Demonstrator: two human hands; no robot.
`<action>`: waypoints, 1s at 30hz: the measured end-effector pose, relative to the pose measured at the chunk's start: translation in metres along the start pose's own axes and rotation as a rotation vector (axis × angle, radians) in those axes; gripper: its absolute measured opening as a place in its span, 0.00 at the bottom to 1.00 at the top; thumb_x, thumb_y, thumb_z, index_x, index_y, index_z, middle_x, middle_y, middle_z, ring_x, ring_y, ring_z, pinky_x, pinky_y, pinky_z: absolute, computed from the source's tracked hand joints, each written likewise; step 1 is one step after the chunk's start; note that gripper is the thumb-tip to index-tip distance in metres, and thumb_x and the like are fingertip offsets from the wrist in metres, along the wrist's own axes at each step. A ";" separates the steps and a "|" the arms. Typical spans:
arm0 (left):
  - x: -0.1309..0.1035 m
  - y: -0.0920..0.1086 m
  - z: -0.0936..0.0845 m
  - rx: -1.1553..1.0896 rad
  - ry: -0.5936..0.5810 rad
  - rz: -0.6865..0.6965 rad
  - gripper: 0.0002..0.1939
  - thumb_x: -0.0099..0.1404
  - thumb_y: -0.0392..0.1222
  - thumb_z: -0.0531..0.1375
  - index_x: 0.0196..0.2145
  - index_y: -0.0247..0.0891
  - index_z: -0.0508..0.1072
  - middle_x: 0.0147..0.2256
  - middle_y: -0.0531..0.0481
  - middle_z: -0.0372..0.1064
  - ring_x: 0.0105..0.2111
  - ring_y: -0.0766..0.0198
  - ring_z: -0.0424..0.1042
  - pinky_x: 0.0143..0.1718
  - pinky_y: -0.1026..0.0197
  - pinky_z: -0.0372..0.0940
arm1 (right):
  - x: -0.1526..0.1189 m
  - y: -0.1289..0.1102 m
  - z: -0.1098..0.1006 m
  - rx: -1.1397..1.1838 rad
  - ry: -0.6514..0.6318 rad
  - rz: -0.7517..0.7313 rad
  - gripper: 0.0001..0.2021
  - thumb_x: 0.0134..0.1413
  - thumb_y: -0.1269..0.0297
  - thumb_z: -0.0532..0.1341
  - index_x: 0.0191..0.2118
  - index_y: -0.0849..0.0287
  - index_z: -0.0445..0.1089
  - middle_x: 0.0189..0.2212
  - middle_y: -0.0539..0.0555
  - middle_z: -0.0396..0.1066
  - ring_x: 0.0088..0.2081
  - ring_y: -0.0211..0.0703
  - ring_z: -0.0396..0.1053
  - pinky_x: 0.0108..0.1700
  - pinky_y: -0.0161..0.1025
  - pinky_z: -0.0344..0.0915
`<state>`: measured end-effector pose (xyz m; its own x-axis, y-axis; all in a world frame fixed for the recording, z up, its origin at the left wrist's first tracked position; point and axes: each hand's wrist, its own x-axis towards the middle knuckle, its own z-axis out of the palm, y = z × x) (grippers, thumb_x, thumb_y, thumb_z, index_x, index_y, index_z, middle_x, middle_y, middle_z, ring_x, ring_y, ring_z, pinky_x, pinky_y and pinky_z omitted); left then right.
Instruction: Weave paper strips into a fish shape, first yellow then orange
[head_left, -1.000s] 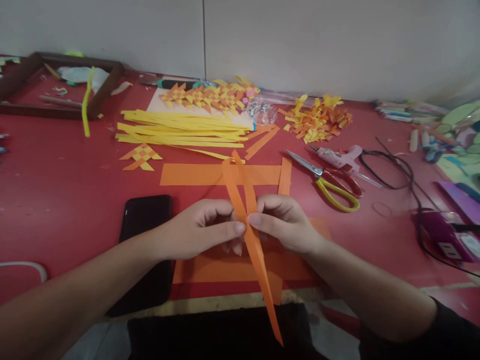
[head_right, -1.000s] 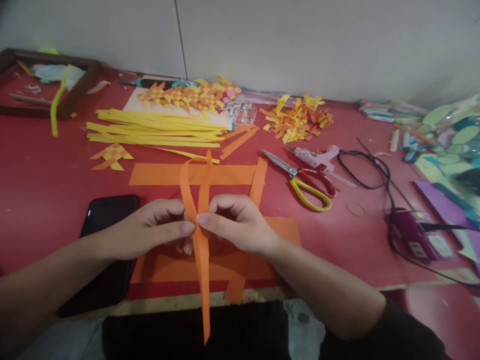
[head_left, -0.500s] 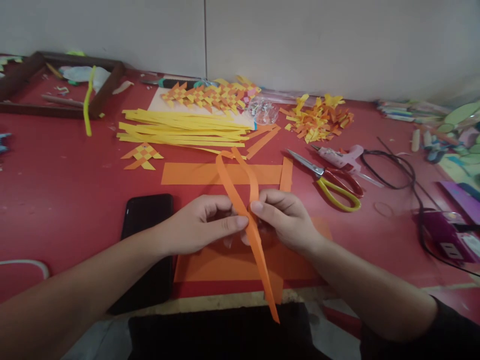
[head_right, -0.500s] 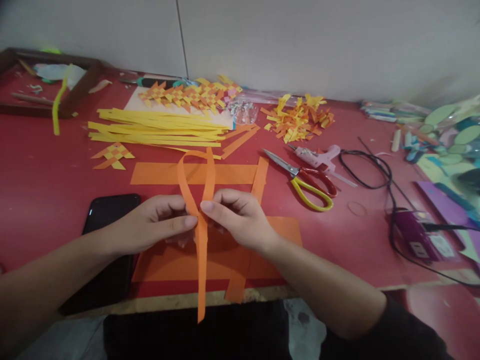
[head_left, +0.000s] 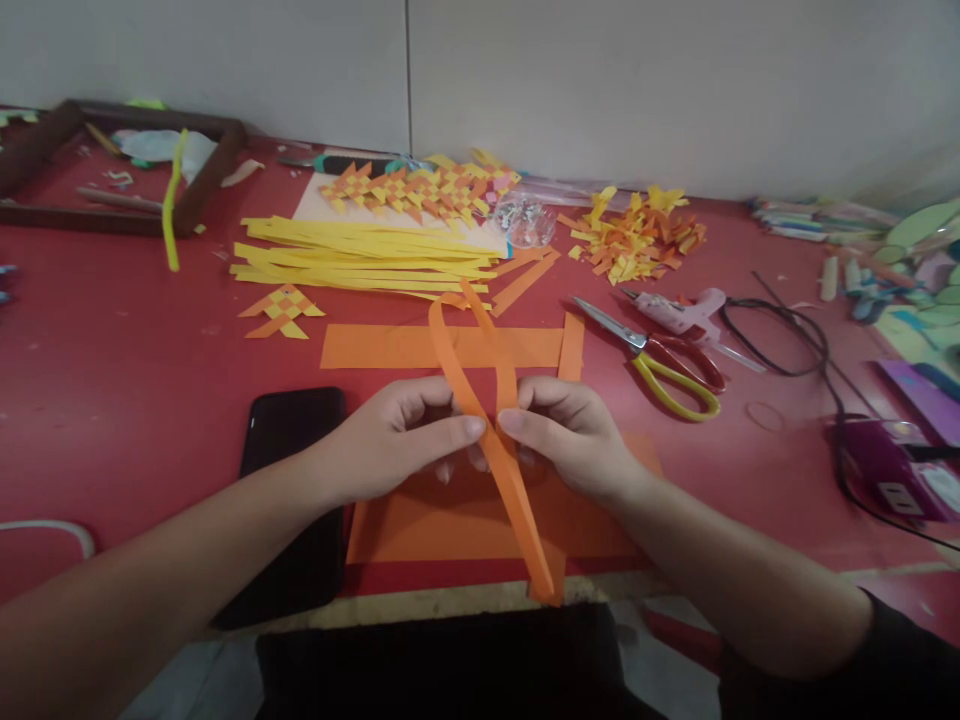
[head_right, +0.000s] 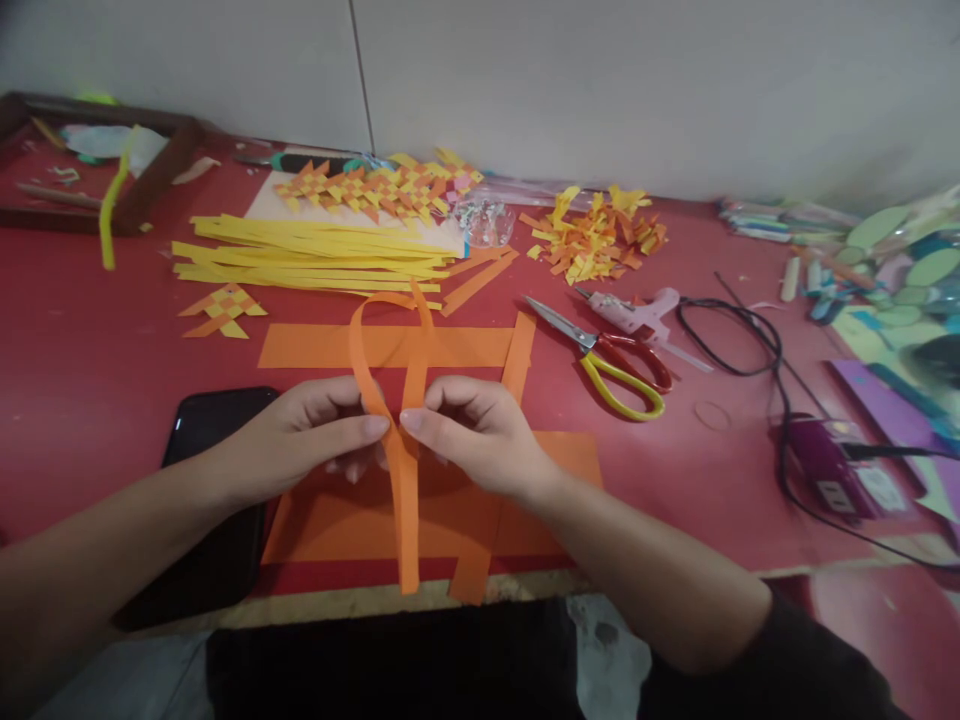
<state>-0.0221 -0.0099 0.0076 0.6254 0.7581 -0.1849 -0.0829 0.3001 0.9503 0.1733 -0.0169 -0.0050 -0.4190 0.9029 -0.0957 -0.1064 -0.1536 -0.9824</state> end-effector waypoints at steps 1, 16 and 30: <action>0.000 0.000 0.000 0.000 0.002 -0.013 0.08 0.66 0.42 0.60 0.31 0.35 0.72 0.25 0.54 0.71 0.21 0.74 0.64 0.21 0.72 0.59 | 0.000 0.000 0.000 0.001 0.013 -0.008 0.15 0.54 0.59 0.65 0.23 0.60 0.64 0.16 0.45 0.63 0.17 0.30 0.56 0.19 0.31 0.50; -0.002 0.000 0.001 -0.012 -0.098 -0.016 0.06 0.64 0.38 0.60 0.30 0.35 0.72 0.25 0.55 0.70 0.23 0.72 0.66 0.25 0.70 0.62 | -0.002 -0.003 0.001 0.029 -0.108 0.075 0.15 0.52 0.58 0.67 0.23 0.60 0.64 0.16 0.46 0.63 0.18 0.31 0.56 0.20 0.32 0.51; -0.001 -0.001 0.000 0.018 -0.105 -0.036 0.13 0.67 0.47 0.59 0.32 0.34 0.73 0.28 0.51 0.73 0.25 0.71 0.68 0.27 0.69 0.65 | 0.001 0.000 0.003 0.026 0.061 0.019 0.14 0.53 0.59 0.66 0.24 0.59 0.65 0.18 0.46 0.62 0.19 0.31 0.58 0.20 0.31 0.52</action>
<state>-0.0223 -0.0110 0.0072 0.7054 0.6820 -0.1929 -0.0452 0.3150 0.9480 0.1702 -0.0174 -0.0047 -0.3652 0.9225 -0.1246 -0.1224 -0.1803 -0.9760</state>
